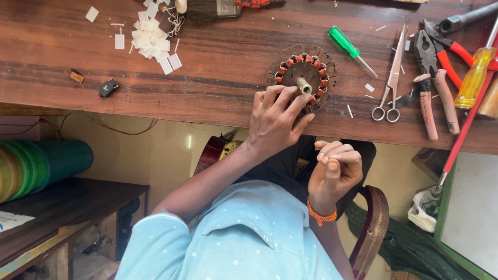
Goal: The person sits at a workbench fitting small white insulation pieces into the copper windings of a fan motor stator, pressing each piece into place by hand. They then use a screwdriver to work around the windings and adjust the assembled stator on the shaft.
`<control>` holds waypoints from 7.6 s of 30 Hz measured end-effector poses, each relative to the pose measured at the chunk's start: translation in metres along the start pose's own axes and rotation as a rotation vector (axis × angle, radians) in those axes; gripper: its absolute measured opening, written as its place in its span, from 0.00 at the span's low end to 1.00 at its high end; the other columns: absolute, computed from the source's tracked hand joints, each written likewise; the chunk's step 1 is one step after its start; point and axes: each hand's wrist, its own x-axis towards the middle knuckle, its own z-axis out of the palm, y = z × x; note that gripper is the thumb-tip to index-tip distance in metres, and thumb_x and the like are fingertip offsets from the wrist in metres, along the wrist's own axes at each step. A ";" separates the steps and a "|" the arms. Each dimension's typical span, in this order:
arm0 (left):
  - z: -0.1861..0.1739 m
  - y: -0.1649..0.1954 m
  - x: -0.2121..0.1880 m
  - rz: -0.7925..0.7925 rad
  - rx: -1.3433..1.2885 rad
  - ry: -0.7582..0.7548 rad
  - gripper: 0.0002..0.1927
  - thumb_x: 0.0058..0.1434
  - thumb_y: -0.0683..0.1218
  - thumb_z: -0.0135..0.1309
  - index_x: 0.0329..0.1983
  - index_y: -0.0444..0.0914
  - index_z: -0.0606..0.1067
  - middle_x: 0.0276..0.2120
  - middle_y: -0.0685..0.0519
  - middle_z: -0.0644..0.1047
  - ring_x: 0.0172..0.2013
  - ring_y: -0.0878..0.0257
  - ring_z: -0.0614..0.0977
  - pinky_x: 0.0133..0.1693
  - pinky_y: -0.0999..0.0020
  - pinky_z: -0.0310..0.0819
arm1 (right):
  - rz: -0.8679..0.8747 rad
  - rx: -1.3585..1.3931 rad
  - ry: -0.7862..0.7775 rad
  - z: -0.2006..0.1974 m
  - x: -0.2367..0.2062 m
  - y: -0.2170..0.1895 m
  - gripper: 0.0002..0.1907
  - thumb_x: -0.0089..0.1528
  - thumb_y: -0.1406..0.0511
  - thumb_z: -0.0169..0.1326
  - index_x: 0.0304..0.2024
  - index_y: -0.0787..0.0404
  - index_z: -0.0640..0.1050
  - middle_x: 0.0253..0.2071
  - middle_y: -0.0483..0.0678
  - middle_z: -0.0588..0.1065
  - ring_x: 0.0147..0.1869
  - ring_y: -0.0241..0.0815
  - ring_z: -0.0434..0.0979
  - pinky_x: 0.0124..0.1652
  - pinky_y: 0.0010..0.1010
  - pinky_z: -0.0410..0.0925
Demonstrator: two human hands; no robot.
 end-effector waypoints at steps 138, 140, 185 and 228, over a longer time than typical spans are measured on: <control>0.013 -0.012 0.000 0.049 -0.022 0.127 0.14 0.59 0.46 0.62 0.49 0.47 0.81 0.45 0.62 0.76 0.49 0.60 0.73 0.48 0.59 0.64 | 0.676 0.171 0.131 -0.035 0.043 0.023 0.07 0.69 0.69 0.58 0.47 0.68 0.77 0.39 0.52 0.79 0.39 0.39 0.82 0.43 0.32 0.78; 0.012 -0.011 0.000 0.052 -0.037 0.135 0.13 0.59 0.46 0.62 0.48 0.46 0.81 0.45 0.63 0.76 0.48 0.61 0.73 0.47 0.60 0.65 | 0.672 0.185 0.151 -0.036 0.045 0.018 0.07 0.70 0.69 0.58 0.47 0.68 0.77 0.39 0.52 0.79 0.38 0.39 0.81 0.43 0.32 0.78; 0.011 -0.007 0.008 0.097 -0.059 0.117 0.13 0.57 0.44 0.62 0.46 0.44 0.82 0.44 0.63 0.78 0.43 0.62 0.74 0.45 0.62 0.65 | 0.385 -1.505 -0.566 0.023 0.123 -0.059 0.25 0.66 0.57 0.55 0.66 0.51 0.73 0.35 0.58 0.78 0.38 0.59 0.80 0.41 0.48 0.69; -0.002 0.000 0.025 0.023 -0.132 0.216 0.04 0.55 0.47 0.65 0.34 0.45 0.83 0.34 0.62 0.81 0.38 0.58 0.76 0.44 0.60 0.68 | 0.390 -0.959 -0.912 0.016 0.124 -0.047 0.25 0.61 0.58 0.55 0.60 0.55 0.73 0.32 0.56 0.83 0.35 0.55 0.83 0.37 0.42 0.74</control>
